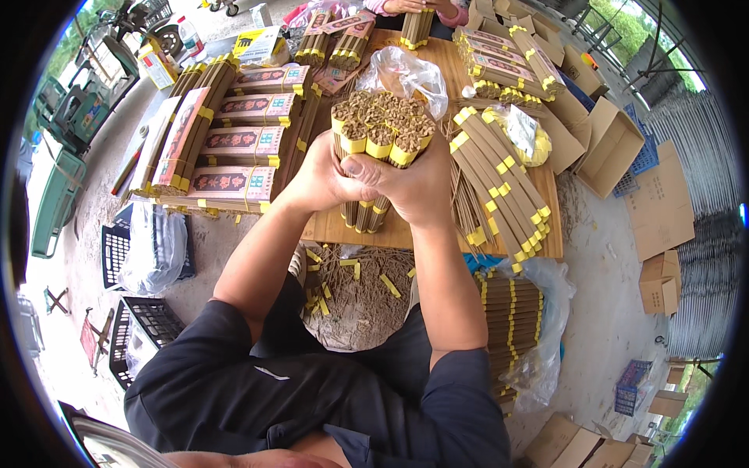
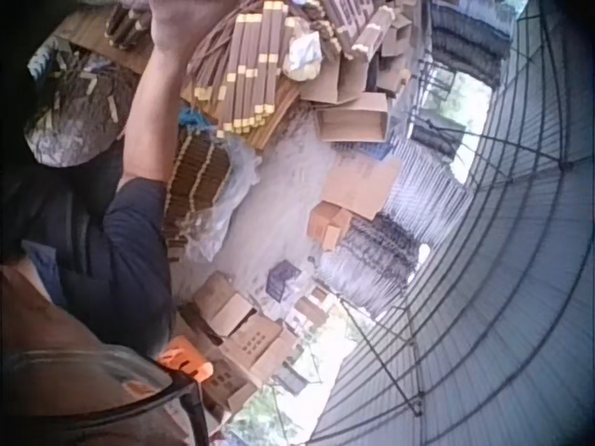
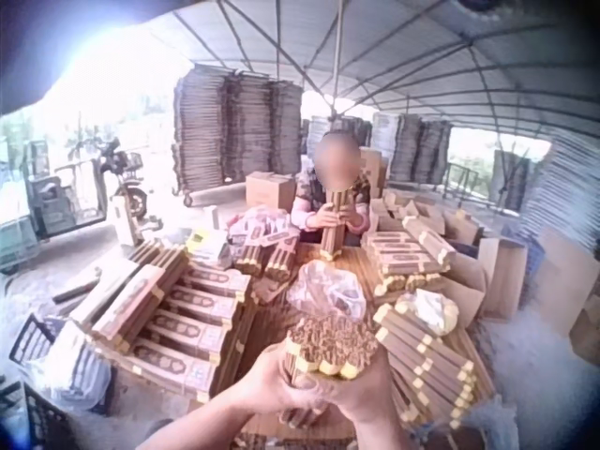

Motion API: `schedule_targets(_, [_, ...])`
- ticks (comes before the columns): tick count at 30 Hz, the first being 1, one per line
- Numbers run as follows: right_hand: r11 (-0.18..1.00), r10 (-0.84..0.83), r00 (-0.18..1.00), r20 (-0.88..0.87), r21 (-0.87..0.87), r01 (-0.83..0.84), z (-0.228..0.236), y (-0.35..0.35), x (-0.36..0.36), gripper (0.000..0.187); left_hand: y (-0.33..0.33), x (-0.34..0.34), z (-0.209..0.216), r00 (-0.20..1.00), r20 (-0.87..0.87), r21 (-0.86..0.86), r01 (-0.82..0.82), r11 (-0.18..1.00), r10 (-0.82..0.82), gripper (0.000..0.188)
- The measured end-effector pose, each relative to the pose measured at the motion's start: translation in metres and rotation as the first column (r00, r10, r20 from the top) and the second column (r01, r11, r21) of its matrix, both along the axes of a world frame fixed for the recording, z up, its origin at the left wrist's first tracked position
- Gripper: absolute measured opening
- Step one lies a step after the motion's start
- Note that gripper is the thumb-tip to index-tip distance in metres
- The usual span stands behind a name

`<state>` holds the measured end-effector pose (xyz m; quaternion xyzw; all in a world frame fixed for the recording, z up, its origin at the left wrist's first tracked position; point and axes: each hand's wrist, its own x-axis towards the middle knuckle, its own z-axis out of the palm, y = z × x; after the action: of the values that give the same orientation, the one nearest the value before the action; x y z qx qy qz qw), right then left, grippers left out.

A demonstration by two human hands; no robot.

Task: The person gathers loose incense sticks, aligns them into bundles, and secures them with yellow rubber bands. They then wrap a paper label around each bundle and place the finished units on a nearby stack.

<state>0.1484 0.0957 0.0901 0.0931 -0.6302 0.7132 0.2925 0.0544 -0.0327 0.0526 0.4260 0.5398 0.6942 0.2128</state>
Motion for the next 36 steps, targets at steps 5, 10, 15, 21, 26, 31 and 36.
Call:
schedule_targets(5, [1.0,-0.011,1.0,0.001,-0.01,0.011,-0.001,0.002,-0.003,0.059,0.005,-0.005,-0.006,0.995,-0.101,0.026,-0.006,1.0,0.009,0.085])
schedule_targets(10, [0.997,-0.023,0.999,-0.024,0.079,0.024,-0.001,-0.001,-0.001,0.061,0.004,-0.002,-0.01,0.982,-0.173,0.052,-0.068,0.996,0.076,0.08])
schedule_targets(15, [0.998,0.019,1.0,0.007,-0.053,-0.019,-0.009,-0.002,-0.007,0.064,0.004,-0.004,-0.014,0.99,-0.114,0.018,-0.078,0.997,0.079,0.07])
schedule_targets(21, [0.997,0.002,0.999,-0.032,-0.075,-0.004,-0.012,-0.006,-0.005,0.059,0.001,0.005,-0.013,0.986,-0.15,0.036,-0.065,0.997,0.069,0.076])
schedule_targets(26, [0.979,-0.107,0.989,0.098,-0.164,0.122,-0.003,-0.034,0.032,0.047,-0.021,0.026,-0.006,0.986,-0.162,-0.078,0.022,0.997,-0.035,0.084])
schedule_targets(31, [0.809,-0.265,0.882,0.391,-0.407,0.424,-0.062,-0.091,0.103,0.038,-0.06,0.074,-0.042,0.913,0.245,-0.383,0.401,0.832,-0.327,0.076])
schedule_targets(36, [0.851,-0.199,0.847,0.493,-0.342,0.399,-0.082,-0.094,0.125,0.032,-0.065,0.093,-0.071,0.829,0.399,-0.235,0.506,0.83,-0.392,0.069])
